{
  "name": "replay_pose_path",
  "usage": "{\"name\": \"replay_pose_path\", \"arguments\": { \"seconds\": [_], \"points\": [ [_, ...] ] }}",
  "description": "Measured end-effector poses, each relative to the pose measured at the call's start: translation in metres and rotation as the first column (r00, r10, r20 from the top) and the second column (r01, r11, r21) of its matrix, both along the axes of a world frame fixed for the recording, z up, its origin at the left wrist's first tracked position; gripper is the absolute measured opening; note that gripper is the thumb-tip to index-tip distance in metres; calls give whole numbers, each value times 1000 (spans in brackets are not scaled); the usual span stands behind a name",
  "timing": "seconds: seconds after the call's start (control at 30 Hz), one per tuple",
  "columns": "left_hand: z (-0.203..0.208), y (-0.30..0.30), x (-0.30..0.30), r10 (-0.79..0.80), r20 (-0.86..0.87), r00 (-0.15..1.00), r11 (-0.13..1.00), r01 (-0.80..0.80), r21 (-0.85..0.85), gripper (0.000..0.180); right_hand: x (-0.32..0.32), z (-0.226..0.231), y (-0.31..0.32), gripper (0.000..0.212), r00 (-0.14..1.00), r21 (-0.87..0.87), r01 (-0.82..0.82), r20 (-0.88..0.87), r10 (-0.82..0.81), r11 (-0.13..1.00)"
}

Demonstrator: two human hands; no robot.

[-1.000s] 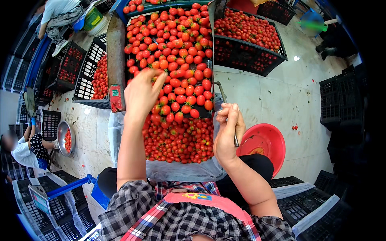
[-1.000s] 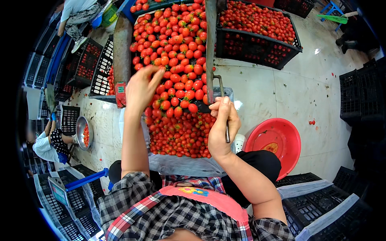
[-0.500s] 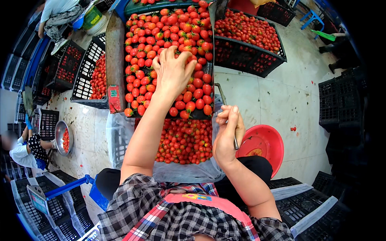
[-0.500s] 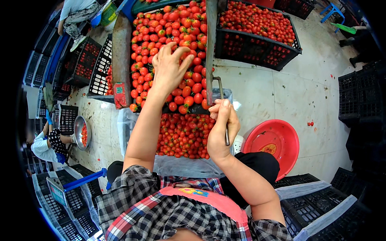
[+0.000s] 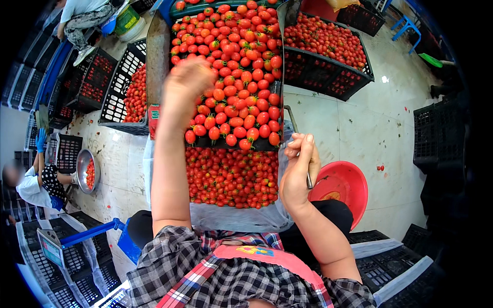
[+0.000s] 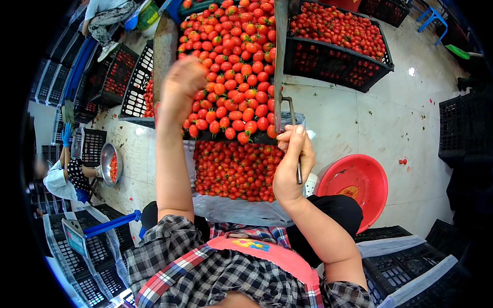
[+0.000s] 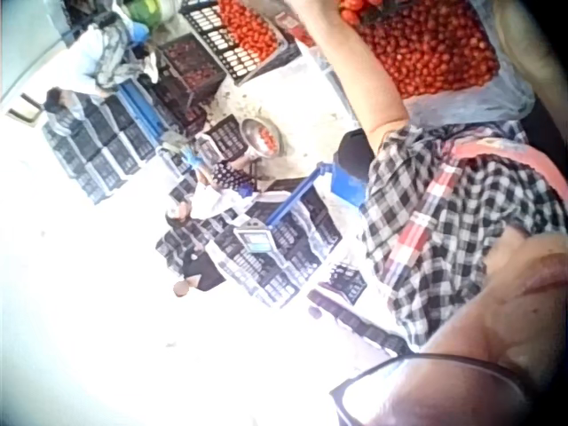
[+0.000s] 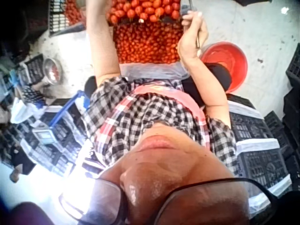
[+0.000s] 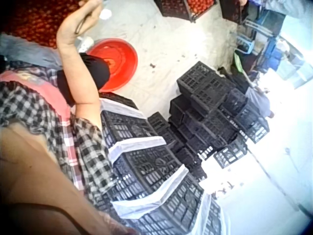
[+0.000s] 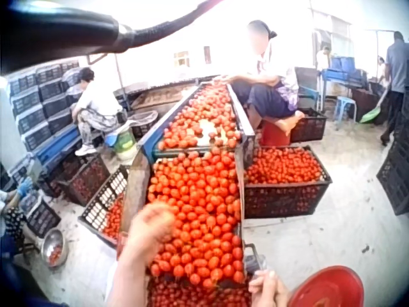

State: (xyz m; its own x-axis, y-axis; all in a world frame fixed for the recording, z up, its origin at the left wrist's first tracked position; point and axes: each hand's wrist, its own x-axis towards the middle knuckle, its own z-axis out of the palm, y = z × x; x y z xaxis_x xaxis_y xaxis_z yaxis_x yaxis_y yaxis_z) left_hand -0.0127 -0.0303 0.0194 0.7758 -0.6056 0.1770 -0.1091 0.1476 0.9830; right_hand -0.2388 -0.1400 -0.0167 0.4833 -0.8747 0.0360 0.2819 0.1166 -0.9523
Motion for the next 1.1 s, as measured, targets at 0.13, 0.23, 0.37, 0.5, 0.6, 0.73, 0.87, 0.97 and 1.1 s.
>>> {"name": "replay_pose_path", "arguments": {
  "seconds": [0.13, 0.23, 0.37, 0.5, 0.6, 0.73, 0.87, 0.97, 1.1],
  "points": [
    [20, 8, 36, 261, -396, 880, 777, -435, -454, 52, 0, -2, -3, 41, 1000, -18, 28, -10, -28, 999],
    [-41, -3, 59, 76, 724, 685, 654, -583, 483, 68, 1, -5, 0, 41, 1000, -28, 10, 0, -10, 1000],
    [-63, -40, -22, -60, 840, 540, 508, -707, 492, 74, 2, -5, -4, 41, 1000, -51, 16, -16, -17, 999],
    [-50, -36, -57, -166, 742, 649, 626, -513, 588, 64, -2, -5, -4, 41, 1000, -46, 9, -20, -10, 999],
    [-41, -11, -70, -333, 630, 701, 618, -342, 708, 58, -1, -5, -3, 41, 999, -58, 12, -29, -14, 998],
    [4, -10, -78, -436, 389, 812, 507, -135, 851, 51, -1, -5, -4, 41, 999, -37, 13, -29, -14, 999],
    [-14, -78, -64, -224, 802, 554, 558, -602, 571, 53, -2, -1, -3, 41, 1000, 17, -17, 0, 17, 1000],
    [-69, -110, -48, -112, 874, 472, 649, -632, 424, 57, 1, -2, 0, 41, 999, -8, -37, -10, 37, 999],
    [-52, -83, -62, -196, 765, 614, 683, -475, 555, 56, -2, -3, -2, 42, 999, -25, -25, -27, 24, 999]
  ]
}}
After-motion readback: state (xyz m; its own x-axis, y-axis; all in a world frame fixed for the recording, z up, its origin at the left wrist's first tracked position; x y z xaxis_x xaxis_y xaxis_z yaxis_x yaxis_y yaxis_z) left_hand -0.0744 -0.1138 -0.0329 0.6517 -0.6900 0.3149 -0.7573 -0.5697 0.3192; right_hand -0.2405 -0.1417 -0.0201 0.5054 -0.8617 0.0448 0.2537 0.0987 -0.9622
